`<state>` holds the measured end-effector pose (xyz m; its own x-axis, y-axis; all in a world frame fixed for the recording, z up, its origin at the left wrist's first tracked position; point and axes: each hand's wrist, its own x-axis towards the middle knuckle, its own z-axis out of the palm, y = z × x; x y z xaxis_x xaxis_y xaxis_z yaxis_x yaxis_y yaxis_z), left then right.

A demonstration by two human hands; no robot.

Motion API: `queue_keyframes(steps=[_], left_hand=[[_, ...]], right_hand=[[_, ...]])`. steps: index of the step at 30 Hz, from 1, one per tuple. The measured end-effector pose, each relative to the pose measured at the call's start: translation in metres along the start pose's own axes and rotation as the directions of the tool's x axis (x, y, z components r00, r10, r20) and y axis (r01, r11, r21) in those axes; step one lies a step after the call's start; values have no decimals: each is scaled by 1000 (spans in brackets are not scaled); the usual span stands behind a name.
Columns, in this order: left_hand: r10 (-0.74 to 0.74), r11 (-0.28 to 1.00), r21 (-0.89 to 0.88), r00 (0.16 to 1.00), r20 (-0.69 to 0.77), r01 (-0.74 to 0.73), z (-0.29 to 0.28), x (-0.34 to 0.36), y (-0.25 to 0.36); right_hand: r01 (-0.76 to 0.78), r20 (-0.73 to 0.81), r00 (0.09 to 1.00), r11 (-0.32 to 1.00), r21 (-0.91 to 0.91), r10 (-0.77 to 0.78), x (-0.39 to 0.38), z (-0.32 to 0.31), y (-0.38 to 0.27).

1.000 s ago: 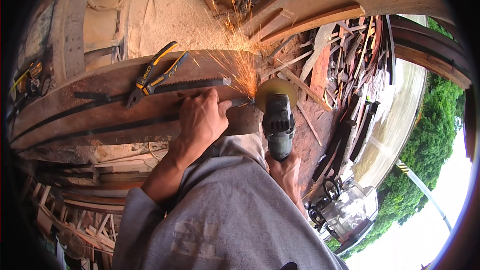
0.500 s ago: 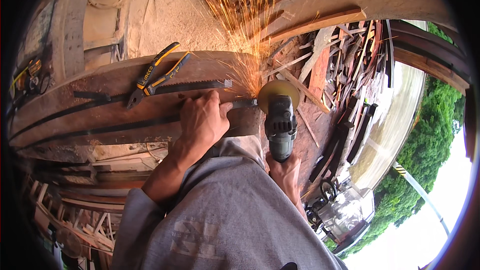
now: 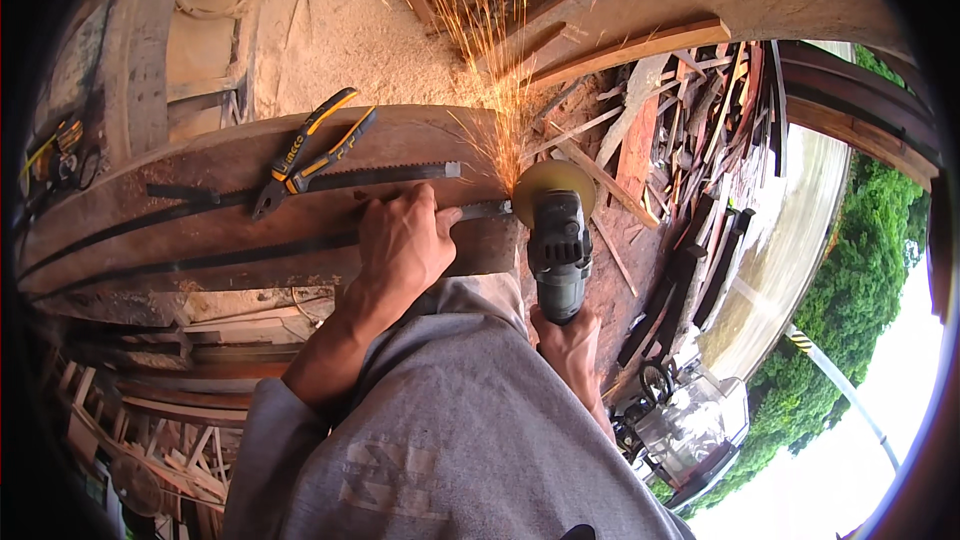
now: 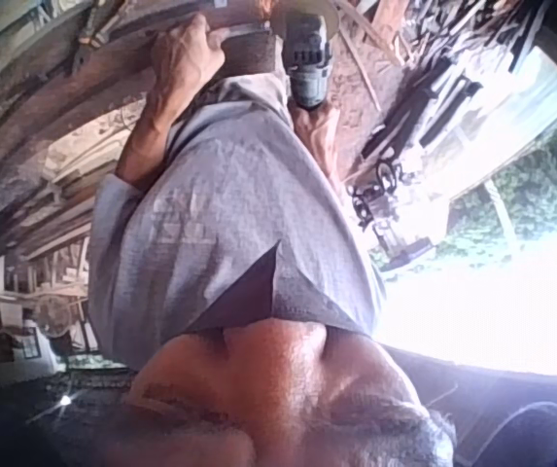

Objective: The person cuts a thin metal strip using an angle grinder. They hold the metal strip against a large wooden board by hand and guide the spinning cutting disc through the metal, creating sparks, before picking up the severed piece.

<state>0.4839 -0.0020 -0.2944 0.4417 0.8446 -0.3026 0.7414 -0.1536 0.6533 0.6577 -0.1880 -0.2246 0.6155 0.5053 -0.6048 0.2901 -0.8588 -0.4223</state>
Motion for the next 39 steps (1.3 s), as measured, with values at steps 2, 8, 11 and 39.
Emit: queue_keyframes(steps=[2,8,11,39], left_hand=[[1,1000,-2,1000,-3,-1,0,0,-1],[-17,1000,23,1000,22,17,-1,1,1],[-11,1000,17,1000,21,10,-2,1,3],[-39,998,54,997,69,35,-6,2,6]], right_hand=[[-23,45,999,1000,12,22,1,-2,-3],[-35,26,999,999,-2,35,1,-1,-1],[-45,69,997,999,-13,45,2,-2,4],[74,-43,997,992,100,-70,2,9,18]])
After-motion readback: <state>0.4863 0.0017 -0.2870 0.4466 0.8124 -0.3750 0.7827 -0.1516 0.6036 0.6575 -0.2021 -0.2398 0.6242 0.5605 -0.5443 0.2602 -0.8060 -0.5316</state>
